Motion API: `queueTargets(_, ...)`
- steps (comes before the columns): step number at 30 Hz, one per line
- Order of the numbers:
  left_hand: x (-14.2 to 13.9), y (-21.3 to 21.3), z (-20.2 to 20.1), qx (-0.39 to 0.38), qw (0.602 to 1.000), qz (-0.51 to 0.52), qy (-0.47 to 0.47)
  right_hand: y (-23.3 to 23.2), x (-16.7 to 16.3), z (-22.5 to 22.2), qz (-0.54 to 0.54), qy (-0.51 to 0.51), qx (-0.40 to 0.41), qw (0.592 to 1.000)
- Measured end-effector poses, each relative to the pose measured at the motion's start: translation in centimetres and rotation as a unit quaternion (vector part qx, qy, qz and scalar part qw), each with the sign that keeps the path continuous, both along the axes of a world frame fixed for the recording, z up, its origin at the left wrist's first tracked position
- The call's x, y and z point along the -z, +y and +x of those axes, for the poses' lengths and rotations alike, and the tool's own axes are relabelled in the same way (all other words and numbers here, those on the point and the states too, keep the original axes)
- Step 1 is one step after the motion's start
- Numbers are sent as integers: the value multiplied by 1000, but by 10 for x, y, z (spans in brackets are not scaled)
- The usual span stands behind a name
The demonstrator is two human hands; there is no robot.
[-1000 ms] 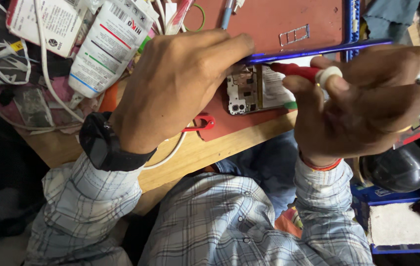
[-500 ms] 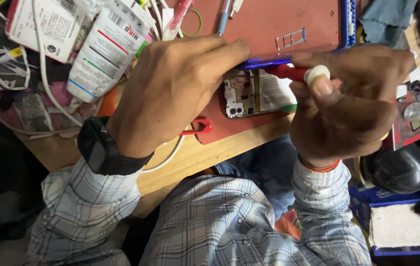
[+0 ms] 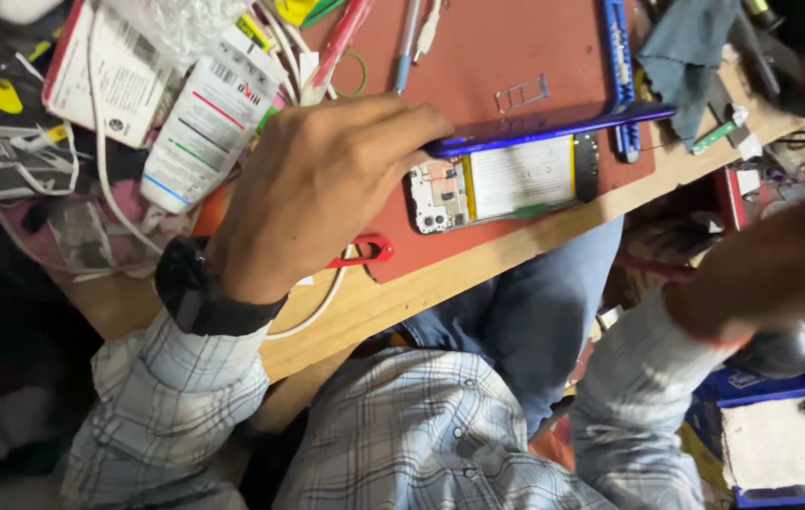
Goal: The person cleans the back cover of a smartphone with a cloth, then aligns and presses it onto the phone body. They use a red-handled screwdriver to tighten screws around the edges and finally inspect the assembled device.
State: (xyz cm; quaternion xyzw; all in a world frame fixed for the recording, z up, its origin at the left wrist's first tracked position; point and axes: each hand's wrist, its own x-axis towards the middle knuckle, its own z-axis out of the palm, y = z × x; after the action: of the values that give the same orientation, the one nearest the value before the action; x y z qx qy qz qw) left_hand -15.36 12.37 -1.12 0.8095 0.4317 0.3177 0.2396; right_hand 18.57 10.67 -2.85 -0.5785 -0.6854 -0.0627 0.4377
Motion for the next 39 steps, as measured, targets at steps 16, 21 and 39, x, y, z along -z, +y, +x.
queueTargets(16, -7, 1, 9, 18, 999, 7, 34, 47, 7, 15, -94, 29, -197, 975)
queueTargets(21, -7, 1, 9, 33, 999, -4, 40, -8, 10, 3, -119, 177, -178, 960)
queueTargets(39, -1, -1, 4, 60, 997, 15, 47, -11, 12, -9, -173, 44, -198, 964)
